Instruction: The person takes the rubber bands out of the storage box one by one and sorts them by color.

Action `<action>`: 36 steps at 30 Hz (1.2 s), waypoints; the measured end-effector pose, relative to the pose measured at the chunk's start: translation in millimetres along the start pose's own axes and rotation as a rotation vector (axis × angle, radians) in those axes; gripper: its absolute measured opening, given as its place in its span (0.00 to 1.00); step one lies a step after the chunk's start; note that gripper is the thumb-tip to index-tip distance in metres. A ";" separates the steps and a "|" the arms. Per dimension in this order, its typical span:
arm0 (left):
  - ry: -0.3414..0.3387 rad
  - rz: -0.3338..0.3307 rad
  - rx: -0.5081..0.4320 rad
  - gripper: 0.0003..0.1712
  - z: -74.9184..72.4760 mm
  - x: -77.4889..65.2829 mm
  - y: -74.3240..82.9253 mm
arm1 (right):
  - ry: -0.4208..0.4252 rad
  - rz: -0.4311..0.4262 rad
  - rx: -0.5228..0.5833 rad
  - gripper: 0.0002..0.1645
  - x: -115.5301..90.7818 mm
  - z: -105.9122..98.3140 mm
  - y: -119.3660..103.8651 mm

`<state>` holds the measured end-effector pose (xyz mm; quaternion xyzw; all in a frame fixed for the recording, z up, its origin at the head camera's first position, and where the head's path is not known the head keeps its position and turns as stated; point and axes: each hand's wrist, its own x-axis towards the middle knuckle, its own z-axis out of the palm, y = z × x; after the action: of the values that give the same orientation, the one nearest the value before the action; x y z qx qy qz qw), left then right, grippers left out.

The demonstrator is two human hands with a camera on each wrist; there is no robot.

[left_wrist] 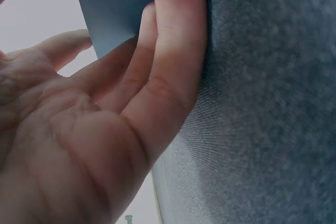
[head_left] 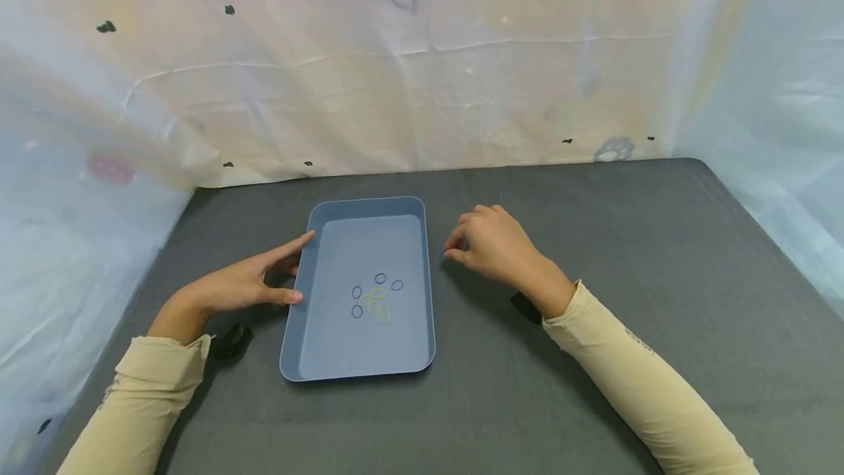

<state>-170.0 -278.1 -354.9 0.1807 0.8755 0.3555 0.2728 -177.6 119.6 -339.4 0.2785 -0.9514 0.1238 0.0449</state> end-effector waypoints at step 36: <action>-0.037 0.034 -0.054 0.66 0.0 -0.6 -2.5 | -0.155 0.059 0.022 0.11 4.9 12.9 17.7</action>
<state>-169.9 -280.1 -356.5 0.1946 0.8573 0.3799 0.2877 -191.5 128.1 -354.9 0.2594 -0.9584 0.1135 -0.0354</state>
